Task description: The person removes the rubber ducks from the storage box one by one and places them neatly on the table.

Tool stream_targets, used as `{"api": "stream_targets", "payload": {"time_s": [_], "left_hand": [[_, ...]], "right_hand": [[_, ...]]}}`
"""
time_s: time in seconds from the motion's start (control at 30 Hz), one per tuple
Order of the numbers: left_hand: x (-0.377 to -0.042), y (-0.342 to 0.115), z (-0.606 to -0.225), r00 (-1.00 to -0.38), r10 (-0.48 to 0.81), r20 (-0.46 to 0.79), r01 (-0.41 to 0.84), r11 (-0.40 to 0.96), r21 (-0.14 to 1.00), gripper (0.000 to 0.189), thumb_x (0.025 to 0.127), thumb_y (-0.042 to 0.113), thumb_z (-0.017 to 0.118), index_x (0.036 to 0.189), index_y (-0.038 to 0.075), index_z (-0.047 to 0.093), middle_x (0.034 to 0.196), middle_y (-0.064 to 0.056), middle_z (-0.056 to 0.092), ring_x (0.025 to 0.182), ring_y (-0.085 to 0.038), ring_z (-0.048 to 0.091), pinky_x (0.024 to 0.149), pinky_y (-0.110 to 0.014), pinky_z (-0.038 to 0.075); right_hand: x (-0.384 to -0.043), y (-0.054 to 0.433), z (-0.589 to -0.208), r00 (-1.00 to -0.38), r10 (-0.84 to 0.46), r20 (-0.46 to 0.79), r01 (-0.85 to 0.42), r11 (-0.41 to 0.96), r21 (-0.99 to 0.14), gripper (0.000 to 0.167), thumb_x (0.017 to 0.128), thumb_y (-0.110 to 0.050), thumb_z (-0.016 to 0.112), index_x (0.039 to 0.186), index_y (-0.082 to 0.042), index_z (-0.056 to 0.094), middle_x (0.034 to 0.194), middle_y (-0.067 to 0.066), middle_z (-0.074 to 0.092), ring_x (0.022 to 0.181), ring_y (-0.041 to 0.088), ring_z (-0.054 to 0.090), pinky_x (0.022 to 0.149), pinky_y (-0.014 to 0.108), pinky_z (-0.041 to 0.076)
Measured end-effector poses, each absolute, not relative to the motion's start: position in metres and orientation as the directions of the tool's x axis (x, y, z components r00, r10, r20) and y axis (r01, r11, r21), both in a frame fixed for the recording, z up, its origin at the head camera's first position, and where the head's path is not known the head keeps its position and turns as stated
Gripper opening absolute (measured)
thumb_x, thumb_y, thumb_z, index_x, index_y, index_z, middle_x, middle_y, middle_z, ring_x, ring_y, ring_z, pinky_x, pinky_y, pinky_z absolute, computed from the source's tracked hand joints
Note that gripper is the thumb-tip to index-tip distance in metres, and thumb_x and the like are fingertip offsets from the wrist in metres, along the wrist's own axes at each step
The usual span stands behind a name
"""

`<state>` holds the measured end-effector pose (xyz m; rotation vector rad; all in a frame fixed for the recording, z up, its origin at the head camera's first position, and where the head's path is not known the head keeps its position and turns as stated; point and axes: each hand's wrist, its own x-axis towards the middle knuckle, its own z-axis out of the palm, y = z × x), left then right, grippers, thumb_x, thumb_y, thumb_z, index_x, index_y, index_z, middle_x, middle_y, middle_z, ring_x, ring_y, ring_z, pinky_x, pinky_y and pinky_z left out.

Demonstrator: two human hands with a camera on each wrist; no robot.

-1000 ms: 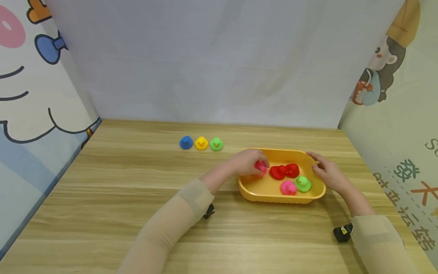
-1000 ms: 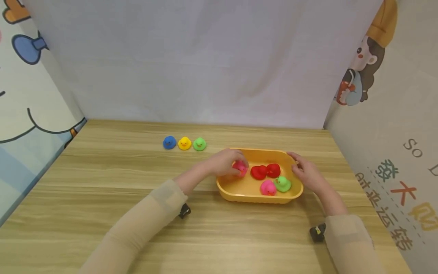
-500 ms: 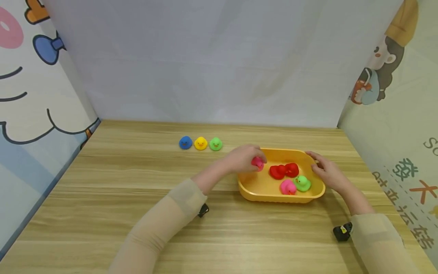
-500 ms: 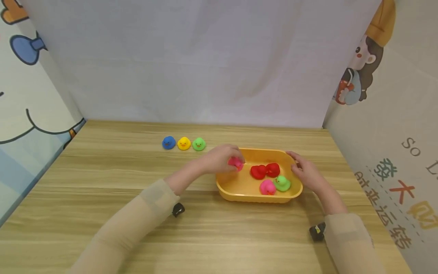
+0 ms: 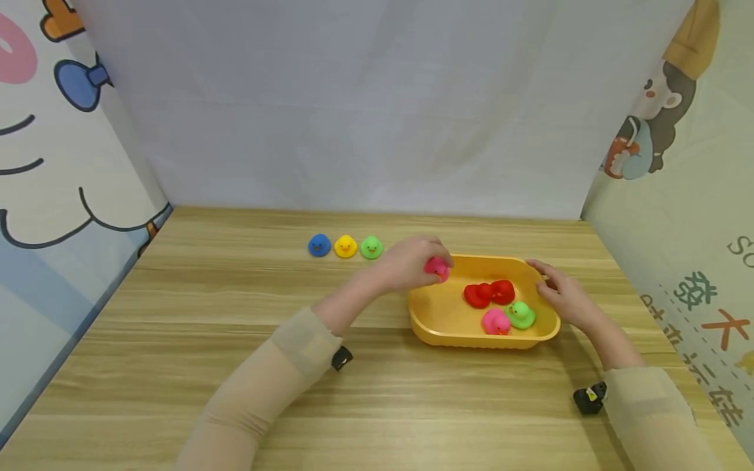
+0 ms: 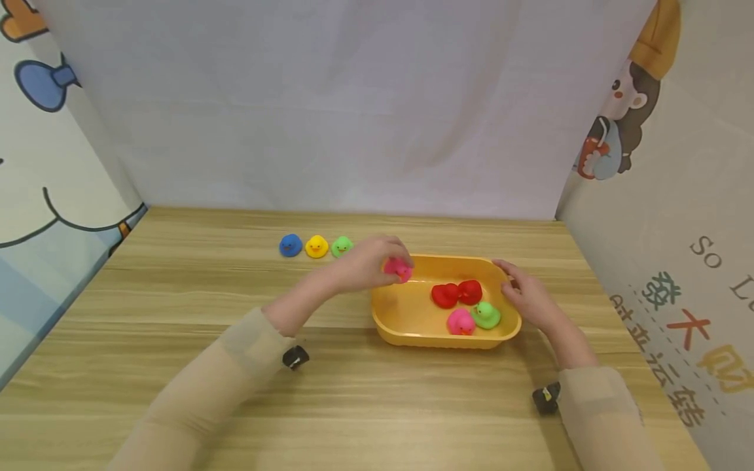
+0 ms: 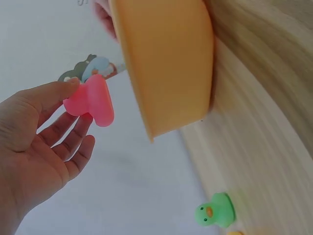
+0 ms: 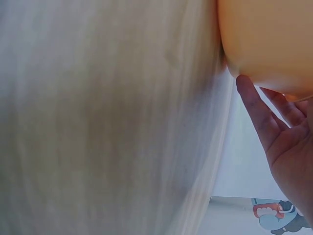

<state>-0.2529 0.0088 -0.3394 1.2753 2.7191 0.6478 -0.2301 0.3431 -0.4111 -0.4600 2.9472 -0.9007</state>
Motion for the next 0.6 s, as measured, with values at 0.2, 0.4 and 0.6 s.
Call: {"api": "stream_targets", "payload": {"time_s": [0.2,0.4,0.6], "left_hand": [[-0.247,0.000,-0.327,-0.654,0.738,0.168,0.728,0.554,0.403,0.025,0.084,0.013,0.070,0.109,0.011,0.069,0.113,-0.004,0.063,0.103,-0.017,0.057,0.089,-0.025,0.048],[-0.242,-0.009,-0.318,-0.657,0.725,0.207,0.734,0.553,0.394,0.025,0.085,0.014,0.070,0.110,0.012,0.068,0.114,-0.002,0.063,0.106,-0.017,0.056,0.093,-0.027,0.046],[-0.235,-0.019,-0.310,-0.642,0.718,0.270,0.756,0.532,0.382,0.023,0.085,0.015,0.070,0.108,0.013,0.068,0.111,0.000,0.063,0.102,-0.014,0.056,0.092,-0.026,0.046]], "right_hand": [[-0.231,0.344,-0.412,-0.954,-0.290,0.072,-0.282,0.792,-0.542,0.045,0.100,-0.012,0.041,0.142,0.001,0.035,0.136,0.033,0.042,0.104,0.046,0.055,0.089,0.058,0.045],[-0.231,0.344,-0.411,-0.954,-0.293,0.061,-0.277,0.787,-0.551,0.045,0.100,-0.012,0.041,0.143,0.001,0.034,0.135,0.033,0.043,0.105,0.046,0.055,0.090,0.058,0.045],[-0.231,0.345,-0.412,-0.956,-0.287,0.065,-0.275,0.790,-0.548,0.045,0.100,-0.012,0.042,0.143,0.000,0.035,0.134,0.031,0.045,0.101,0.042,0.057,0.087,0.054,0.047]]}}
